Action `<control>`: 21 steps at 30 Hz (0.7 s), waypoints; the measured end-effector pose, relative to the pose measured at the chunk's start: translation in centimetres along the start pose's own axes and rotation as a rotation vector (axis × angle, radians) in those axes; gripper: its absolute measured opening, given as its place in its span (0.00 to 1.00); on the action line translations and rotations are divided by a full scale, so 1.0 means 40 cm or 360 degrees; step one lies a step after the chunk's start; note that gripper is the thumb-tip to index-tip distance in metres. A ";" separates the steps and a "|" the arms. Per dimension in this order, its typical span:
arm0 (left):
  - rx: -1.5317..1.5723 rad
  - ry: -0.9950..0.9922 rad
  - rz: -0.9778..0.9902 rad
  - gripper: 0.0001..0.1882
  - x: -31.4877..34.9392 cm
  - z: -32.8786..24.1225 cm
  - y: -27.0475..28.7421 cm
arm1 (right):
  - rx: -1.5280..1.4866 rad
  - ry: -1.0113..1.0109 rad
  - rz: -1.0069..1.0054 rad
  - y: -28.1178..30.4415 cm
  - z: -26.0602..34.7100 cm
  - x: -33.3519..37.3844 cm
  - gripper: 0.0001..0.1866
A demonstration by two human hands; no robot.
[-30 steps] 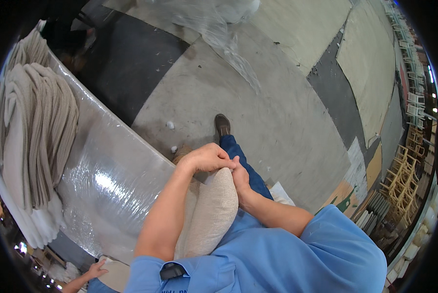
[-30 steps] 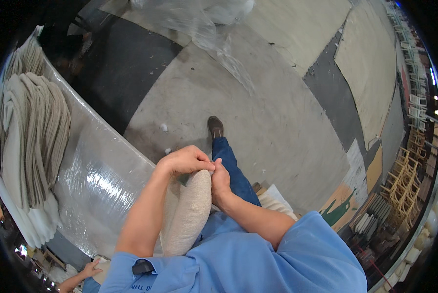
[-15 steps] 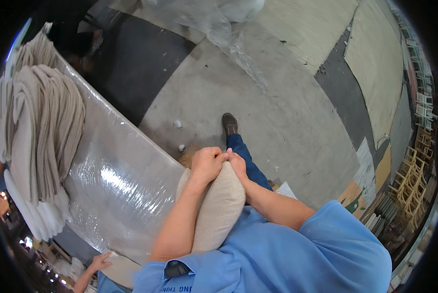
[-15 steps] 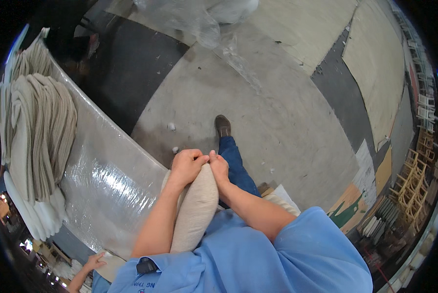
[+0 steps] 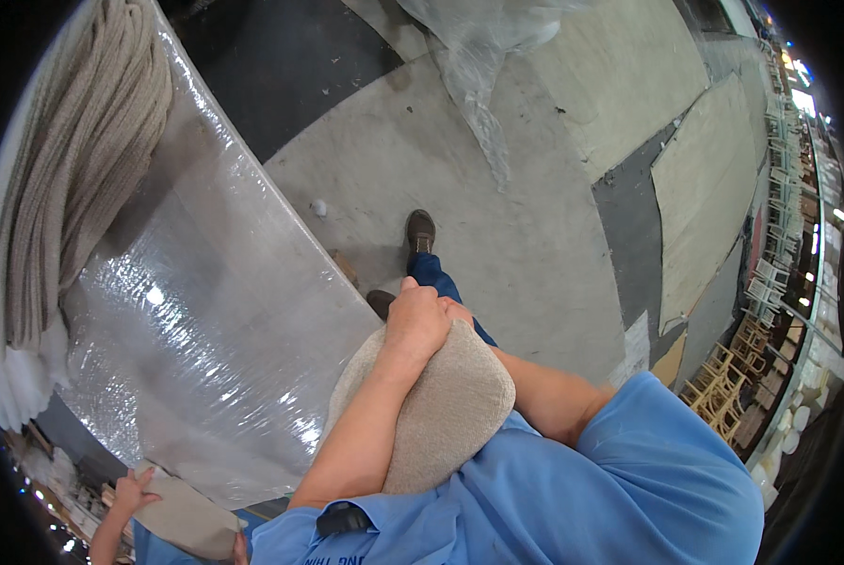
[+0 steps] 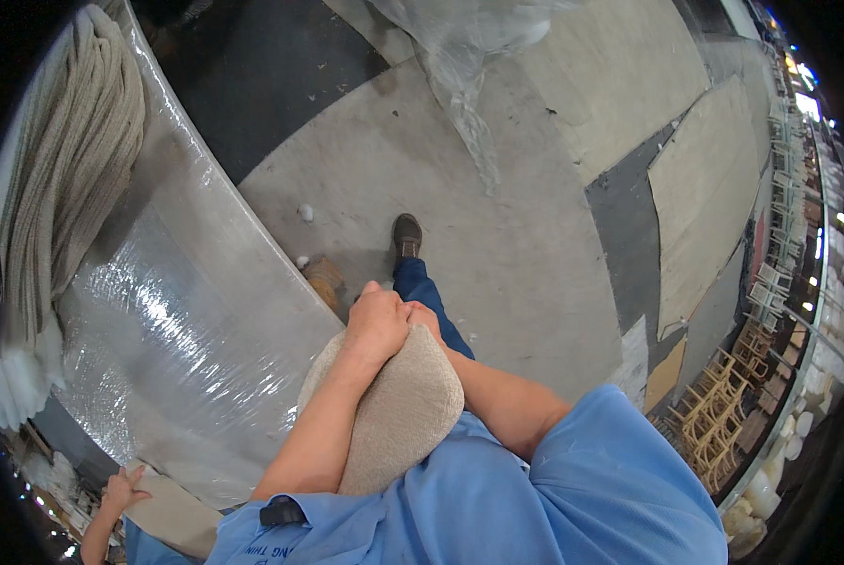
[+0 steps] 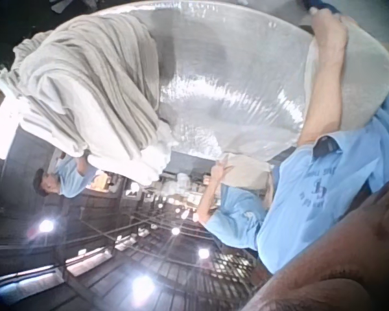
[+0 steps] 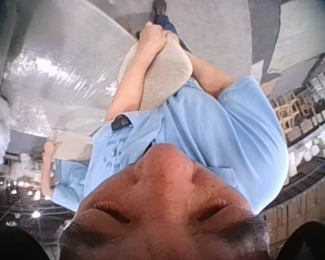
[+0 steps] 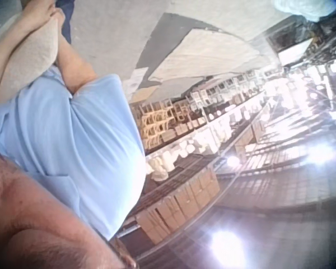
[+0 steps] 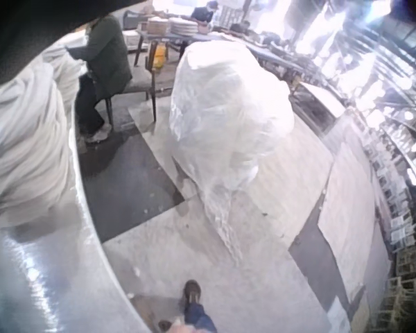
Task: The person inserts white foam inserts into beige fabric cushion covers, folds the edges, and smooths the surface. The person repeats this process for multiple cushions and stacks the finished items on a nearby table.
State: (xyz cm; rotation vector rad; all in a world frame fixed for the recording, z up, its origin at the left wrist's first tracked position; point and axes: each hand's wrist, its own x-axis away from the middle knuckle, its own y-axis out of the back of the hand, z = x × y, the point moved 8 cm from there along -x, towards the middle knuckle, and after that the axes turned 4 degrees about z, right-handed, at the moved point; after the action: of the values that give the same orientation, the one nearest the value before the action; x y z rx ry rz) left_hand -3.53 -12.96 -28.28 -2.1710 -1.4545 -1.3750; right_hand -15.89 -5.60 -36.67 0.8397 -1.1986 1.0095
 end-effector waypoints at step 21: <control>0.0483 0.0066 0.0259 0.18 0.041 0.036 -0.011 | 0.0201 0.0244 0.0221 -0.019 0.013 -0.005 0.22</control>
State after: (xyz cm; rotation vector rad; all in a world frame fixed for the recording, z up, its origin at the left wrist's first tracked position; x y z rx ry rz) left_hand -2.88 -10.84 -27.95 -2.0053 -1.3380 -1.0614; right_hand -15.38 -6.38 -36.78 0.7699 -1.0819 1.2508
